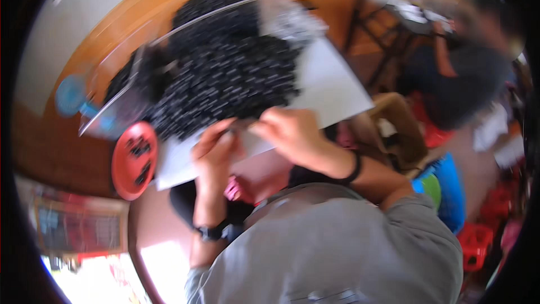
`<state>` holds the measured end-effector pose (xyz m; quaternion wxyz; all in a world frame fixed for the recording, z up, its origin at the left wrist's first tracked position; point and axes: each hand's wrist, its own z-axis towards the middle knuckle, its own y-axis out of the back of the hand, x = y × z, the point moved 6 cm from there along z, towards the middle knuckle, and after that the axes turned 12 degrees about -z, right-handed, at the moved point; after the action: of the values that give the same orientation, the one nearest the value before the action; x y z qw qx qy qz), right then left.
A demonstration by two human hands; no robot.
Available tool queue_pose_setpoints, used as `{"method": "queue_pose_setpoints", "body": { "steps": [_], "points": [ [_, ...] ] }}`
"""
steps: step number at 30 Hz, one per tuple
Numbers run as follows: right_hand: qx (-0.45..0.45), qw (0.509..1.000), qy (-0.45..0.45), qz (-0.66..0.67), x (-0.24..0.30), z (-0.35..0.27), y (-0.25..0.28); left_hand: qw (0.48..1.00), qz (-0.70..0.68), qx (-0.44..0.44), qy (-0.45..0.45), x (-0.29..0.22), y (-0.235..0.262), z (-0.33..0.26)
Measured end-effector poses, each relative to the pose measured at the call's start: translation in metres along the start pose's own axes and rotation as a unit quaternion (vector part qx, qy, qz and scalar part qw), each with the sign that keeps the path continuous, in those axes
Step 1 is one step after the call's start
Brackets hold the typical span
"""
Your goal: Trimming or cleaning small black shoe components using a small knife.
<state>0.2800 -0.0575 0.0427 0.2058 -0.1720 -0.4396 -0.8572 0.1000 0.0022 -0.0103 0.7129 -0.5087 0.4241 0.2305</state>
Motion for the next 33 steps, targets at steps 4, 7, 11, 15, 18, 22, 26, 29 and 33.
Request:
{"method": "queue_pose_setpoints", "body": {
  "steps": [4, 7, 11, 15, 18, 22, 26, 29, 33],
  "points": [
    [-0.006, 0.999, 0.047, 0.009, 0.014, -0.002, -0.017, 0.999, -0.019, -0.004, -0.045, -0.013, 0.023, -0.012],
    [0.009, 0.998, 0.048, -0.042, 0.019, -0.004, -0.020, 0.998, -0.022, -0.006, -0.053, -0.012, 0.031, -0.012],
    [-0.041, 0.992, 0.073, -0.096, 0.011, -0.009, -0.011, 0.998, -0.021, 0.027, -0.051, -0.008, 0.013, -0.003],
    [-0.040, 0.992, 0.073, -0.098, 0.014, -0.008, -0.011, 0.998, -0.021, 0.019, -0.059, -0.010, 0.009, -0.005],
    [-0.029, 0.991, 0.071, -0.105, 0.013, -0.008, -0.013, 0.997, -0.020, 0.021, -0.065, -0.009, 0.011, -0.005],
    [-0.043, 0.992, 0.080, -0.084, 0.012, -0.010, -0.010, 0.997, -0.020, 0.026, -0.068, -0.006, 0.020, -0.005],
    [-0.038, 0.996, 0.072, -0.024, 0.005, -0.009, -0.009, 0.997, -0.018, 0.027, -0.064, -0.007, 0.018, -0.006],
    [-0.012, 0.993, 0.001, 0.116, -0.014, -0.006, -0.009, 0.995, -0.008, 0.062, -0.074, -0.011, 0.008, -0.007],
    [0.044, 0.979, -0.010, 0.197, -0.020, -0.007, -0.009, 0.996, -0.010, 0.054, -0.071, -0.010, 0.009, -0.008]
  ]
}}
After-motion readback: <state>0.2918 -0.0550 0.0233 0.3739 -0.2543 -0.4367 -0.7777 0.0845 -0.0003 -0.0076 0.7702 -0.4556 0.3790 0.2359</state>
